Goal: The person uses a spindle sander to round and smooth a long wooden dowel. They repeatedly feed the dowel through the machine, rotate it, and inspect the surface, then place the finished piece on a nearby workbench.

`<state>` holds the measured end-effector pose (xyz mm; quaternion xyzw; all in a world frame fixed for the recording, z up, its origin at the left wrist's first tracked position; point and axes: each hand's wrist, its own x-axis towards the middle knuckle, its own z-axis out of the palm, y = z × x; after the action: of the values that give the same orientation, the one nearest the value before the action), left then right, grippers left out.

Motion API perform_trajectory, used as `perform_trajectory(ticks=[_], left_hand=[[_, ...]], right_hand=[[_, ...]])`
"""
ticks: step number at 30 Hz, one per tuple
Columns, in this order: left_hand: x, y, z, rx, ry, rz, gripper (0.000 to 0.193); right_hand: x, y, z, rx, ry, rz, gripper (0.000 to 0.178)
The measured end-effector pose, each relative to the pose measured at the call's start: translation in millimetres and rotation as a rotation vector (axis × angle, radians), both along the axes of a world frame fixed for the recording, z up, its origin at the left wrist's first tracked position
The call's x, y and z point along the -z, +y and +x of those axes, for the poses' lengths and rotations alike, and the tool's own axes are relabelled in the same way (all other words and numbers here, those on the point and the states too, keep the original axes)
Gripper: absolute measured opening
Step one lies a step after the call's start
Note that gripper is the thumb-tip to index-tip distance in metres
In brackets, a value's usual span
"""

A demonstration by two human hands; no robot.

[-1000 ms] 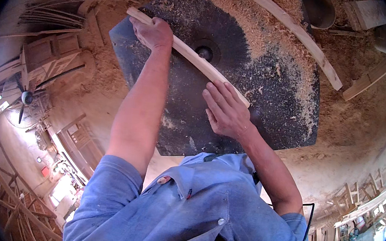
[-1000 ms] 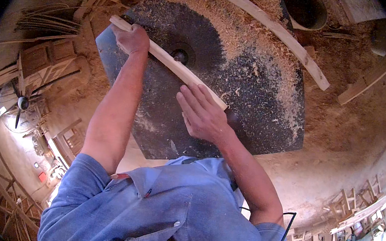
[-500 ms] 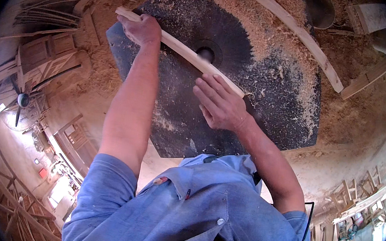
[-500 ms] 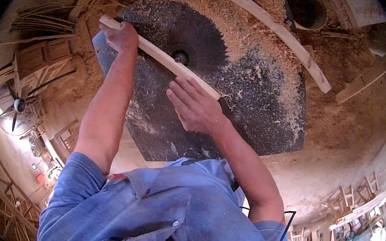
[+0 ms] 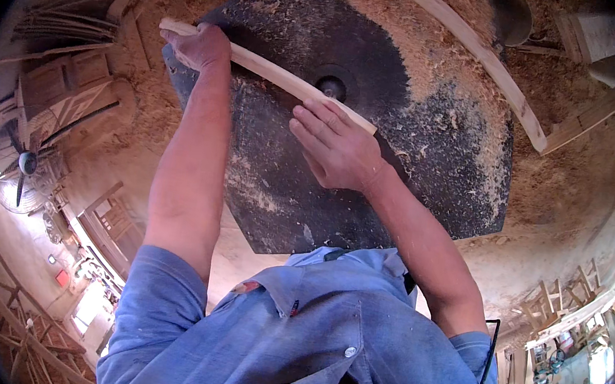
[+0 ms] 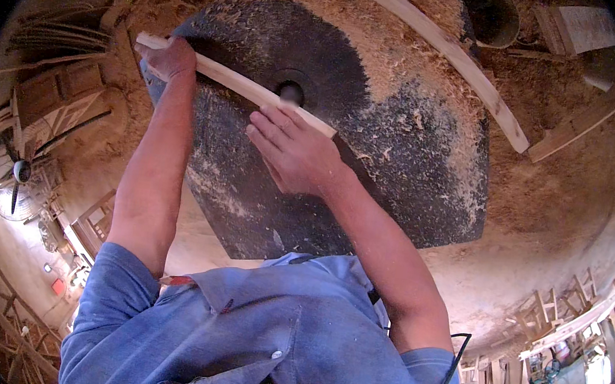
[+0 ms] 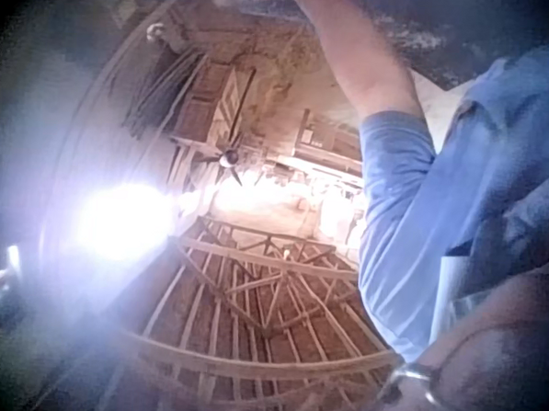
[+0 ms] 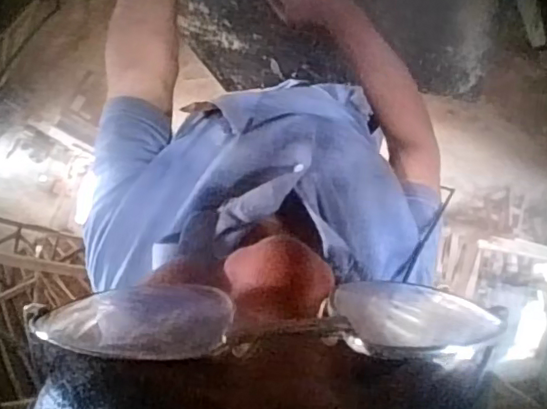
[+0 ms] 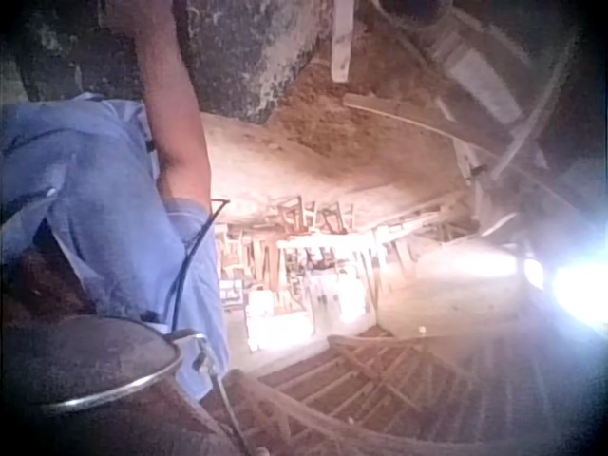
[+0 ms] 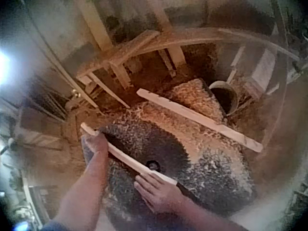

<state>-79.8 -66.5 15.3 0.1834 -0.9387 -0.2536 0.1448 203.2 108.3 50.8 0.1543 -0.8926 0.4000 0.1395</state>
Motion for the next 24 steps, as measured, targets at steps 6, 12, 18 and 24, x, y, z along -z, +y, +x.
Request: perform_trajectory(ticks=[6,12,18,24], left_hand=[[-19,-6,-1,-0.051,-0.044,0.106,0.094],[-12,-32,-16,-0.095,-0.049,0.003,0.097],[-19,-47,-20,-0.144,-0.033,0.118,0.096],[-14,-79,-41,-0.207,0.020,0.182,0.090]], right_hand=[[-3,-5,-20,-0.042,0.010,0.005,0.054],[-4,-14,-35,-0.093,-0.004,0.001,0.054],[-2,-24,-53,-0.120,-0.013,-0.013,0.057],[-5,-45,-72,-0.133,-0.029,-0.045,0.056]])
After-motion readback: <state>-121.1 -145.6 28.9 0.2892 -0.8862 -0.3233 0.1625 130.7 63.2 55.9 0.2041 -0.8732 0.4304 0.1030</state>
